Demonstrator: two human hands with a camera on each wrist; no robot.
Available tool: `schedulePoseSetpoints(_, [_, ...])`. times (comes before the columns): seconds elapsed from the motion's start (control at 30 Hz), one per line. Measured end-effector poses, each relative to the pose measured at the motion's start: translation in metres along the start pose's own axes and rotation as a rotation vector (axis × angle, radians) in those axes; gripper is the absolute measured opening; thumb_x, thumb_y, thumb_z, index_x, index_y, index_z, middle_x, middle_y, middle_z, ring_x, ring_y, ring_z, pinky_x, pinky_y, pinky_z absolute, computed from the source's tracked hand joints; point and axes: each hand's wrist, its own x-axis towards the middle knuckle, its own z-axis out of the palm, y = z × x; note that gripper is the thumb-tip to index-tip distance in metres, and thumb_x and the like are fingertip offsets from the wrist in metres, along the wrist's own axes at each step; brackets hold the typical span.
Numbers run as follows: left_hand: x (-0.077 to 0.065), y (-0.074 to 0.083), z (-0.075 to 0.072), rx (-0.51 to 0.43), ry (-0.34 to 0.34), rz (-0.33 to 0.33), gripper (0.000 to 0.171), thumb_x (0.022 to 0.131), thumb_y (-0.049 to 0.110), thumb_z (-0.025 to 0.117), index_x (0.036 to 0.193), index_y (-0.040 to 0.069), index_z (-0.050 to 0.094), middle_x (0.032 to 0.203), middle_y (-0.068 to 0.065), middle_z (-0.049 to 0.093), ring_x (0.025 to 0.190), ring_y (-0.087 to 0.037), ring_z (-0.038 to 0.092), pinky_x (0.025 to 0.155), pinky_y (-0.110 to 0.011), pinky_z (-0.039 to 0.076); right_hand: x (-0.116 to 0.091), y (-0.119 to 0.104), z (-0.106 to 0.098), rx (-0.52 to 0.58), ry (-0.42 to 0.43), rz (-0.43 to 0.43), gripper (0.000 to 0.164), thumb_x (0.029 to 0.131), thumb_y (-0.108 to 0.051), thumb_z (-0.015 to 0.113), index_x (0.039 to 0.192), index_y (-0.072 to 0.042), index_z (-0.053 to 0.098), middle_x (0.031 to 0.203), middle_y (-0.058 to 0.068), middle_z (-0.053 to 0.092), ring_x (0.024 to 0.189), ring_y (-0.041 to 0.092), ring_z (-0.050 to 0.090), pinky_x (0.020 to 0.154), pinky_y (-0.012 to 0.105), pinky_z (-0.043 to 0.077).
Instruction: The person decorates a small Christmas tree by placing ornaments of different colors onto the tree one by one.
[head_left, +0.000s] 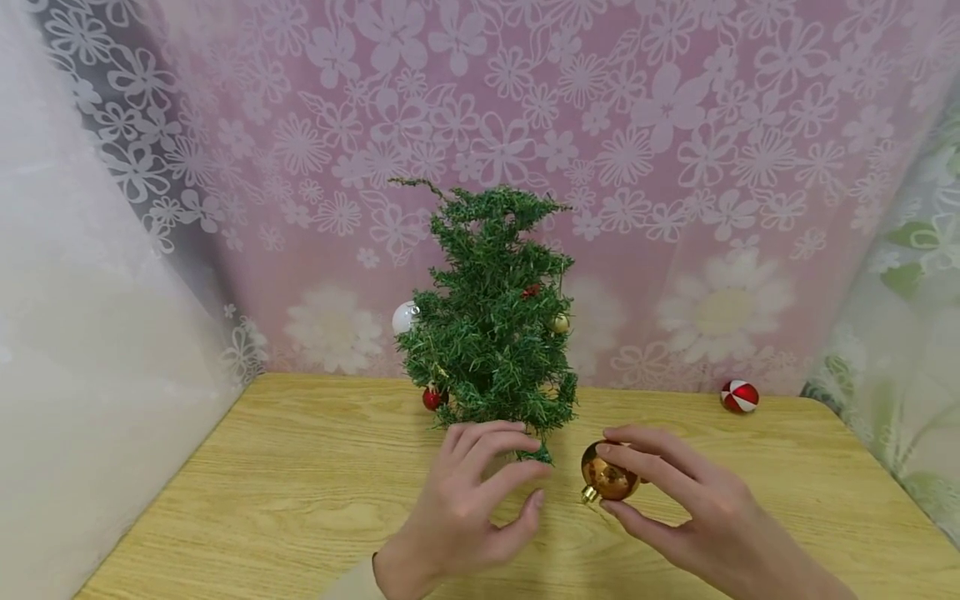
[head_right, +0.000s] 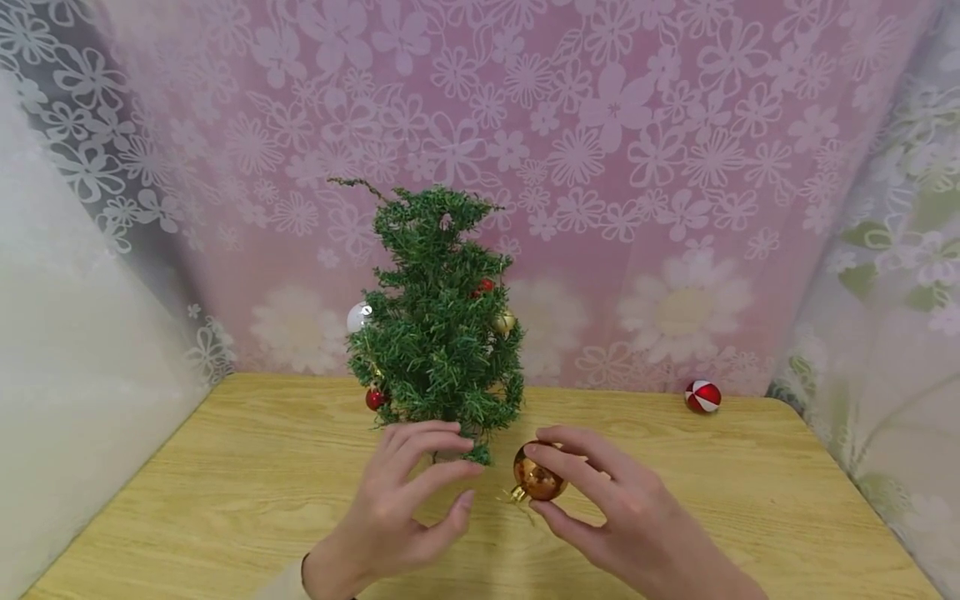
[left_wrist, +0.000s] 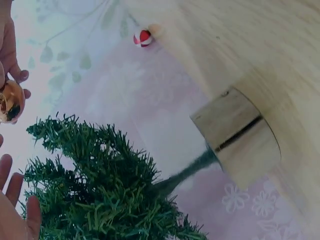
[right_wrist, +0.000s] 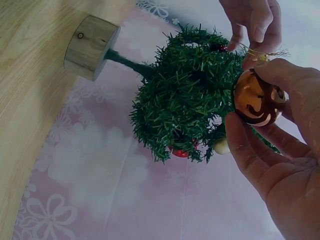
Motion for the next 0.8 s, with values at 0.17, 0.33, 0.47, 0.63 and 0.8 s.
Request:
schedulePoseSetpoints(0.17, [-0.0032, 0.0026, 0.0043, -0.028, -0.027, -0.036, 0.016, 0.094, 0.023, 0.062, 0.098, 0.017, 0.076, 0.113, -0.003, 0.071, 0.111, -0.022, 0.065, 0.091, -0.032, 0.047, 0.0004, -0.0006, 0.0045, 0.009, 0.044, -0.044, 0.044, 0.102, -0.044, 0.058, 0.122, -0.007, 0.072, 0.121, 0.009, 0.068, 0.110, 0.000, 0.063, 0.082, 0.006, 0.053])
schedulePoseSetpoints(0.33, [-0.0047, 0.0044, 0.0068, -0.036, -0.045, -0.043, 0.014, 0.093, 0.024, 0.064, 0.098, 0.017, 0.076, 0.115, -0.002, 0.070, 0.112, -0.022, 0.064, 0.094, -0.032, 0.047, 0.0008, -0.0020, 0.0055, 0.019, 0.044, -0.042, 0.044, 0.102, -0.044, 0.058, 0.122, -0.007, 0.072, 0.121, 0.010, 0.068, 0.110, 0.000, 0.064, 0.083, 0.006, 0.053])
schedulePoseSetpoints(0.47, [-0.0046, 0.0055, 0.0074, -0.041, -0.048, -0.044, 0.012, 0.093, 0.023, 0.066, 0.097, 0.019, 0.076, 0.115, -0.001, 0.070, 0.113, -0.022, 0.065, 0.095, -0.032, 0.047, 0.0007, -0.0033, 0.0046, 0.027, 0.013, -0.022, 0.045, 0.102, -0.044, 0.058, 0.124, -0.008, 0.071, 0.123, 0.009, 0.066, 0.111, 0.000, 0.063, 0.084, 0.006, 0.052])
schedulePoseSetpoints(0.63, [-0.0044, 0.0075, 0.0075, -0.051, -0.061, -0.056, 0.010, 0.093, 0.022, 0.066, 0.093, 0.021, 0.076, 0.115, 0.000, 0.070, 0.114, -0.021, 0.065, 0.096, -0.032, 0.047, 0.0014, -0.0024, 0.0057, 0.038, 0.017, -0.032, 0.045, 0.102, -0.044, 0.059, 0.125, -0.007, 0.071, 0.124, 0.009, 0.067, 0.113, 0.000, 0.062, 0.086, 0.007, 0.052])
schedulePoseSetpoints(0.8, [-0.0044, 0.0081, 0.0082, -0.062, -0.058, -0.065, 0.008, 0.093, 0.020, 0.066, 0.091, 0.020, 0.074, 0.114, -0.001, 0.070, 0.114, -0.021, 0.065, 0.097, -0.033, 0.047, 0.0004, -0.0047, 0.0036, 0.022, -0.013, -0.003, 0.045, 0.102, -0.045, 0.056, 0.126, -0.009, 0.070, 0.125, 0.008, 0.066, 0.109, 0.001, 0.064, 0.085, 0.007, 0.053])
